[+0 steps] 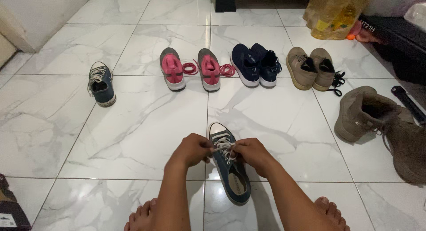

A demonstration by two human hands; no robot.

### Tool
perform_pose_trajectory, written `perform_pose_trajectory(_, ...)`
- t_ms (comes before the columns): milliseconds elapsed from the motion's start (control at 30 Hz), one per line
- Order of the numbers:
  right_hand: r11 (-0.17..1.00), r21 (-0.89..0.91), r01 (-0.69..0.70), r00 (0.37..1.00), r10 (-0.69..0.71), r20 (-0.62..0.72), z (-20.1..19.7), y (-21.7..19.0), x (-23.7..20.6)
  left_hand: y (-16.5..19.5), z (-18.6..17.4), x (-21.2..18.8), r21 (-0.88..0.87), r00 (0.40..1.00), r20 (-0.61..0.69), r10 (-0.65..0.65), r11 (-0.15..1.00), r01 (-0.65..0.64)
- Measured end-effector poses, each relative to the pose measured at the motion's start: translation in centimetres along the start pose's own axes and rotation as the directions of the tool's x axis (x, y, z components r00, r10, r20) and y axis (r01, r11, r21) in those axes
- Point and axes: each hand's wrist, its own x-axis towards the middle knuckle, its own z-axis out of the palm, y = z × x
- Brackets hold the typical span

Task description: The person sits on the floor with several pairs of shoes laid out. They thread the white lace through the eyelets of a blue canvas sneaker, pulling the lace ends to tighten it, then move to a pink sneaker and begin threading its pink lace through the eyelets.

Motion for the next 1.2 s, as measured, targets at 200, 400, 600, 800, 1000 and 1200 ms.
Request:
perform_pose_trajectory(200, 1.0, -0.002, 0.024, 0.999, -0.024, 0.023, 0.2, -0.8, -0.8, 0.6, 5.5, 0.6, -0.168, 0.948, -0.227, 0.223, 0.95, -0.264)
perform_pose_trajectory(400, 0.998, 0.036, 0.053, 0.993, -0.057, 0.107, 0.1, -1.6, -1.8, 1.8, 6.2, -1.1, -0.278, 0.957, -0.235, 0.168, 0.932, -0.232)
perform_pose_trajectory(600, 0.995, -0.087, 0.04, 0.994, -0.031, 0.106, 0.3, -1.5, -1.2, 1.4, 6.1, -0.9, -0.16, 0.971, -0.167, 0.169, 0.967, -0.196)
perform_pose_trajectory(800, 0.998, 0.012, 0.063, 0.998, -0.063, 0.019, 0.1, -1.3, -1.6, 0.1, 6.1, 0.3, -0.081, 0.973, -0.166, 0.163, 0.981, -0.178)
perform_pose_trajectory(1000, 0.998, -0.001, 0.064, 0.998, -0.064, -0.002, 0.3, -1.2, -1.5, -0.4, 6.5, 0.4, 0.056, 0.948, -0.154, 0.277, 0.961, -0.272)
perform_pose_trajectory(1200, 0.993, -0.061, 0.101, 0.995, -0.1, 0.009, -0.1, -0.8, -1.2, -0.2, 6.7, -0.1, 0.125, 0.977, -0.155, 0.149, 0.984, -0.13)
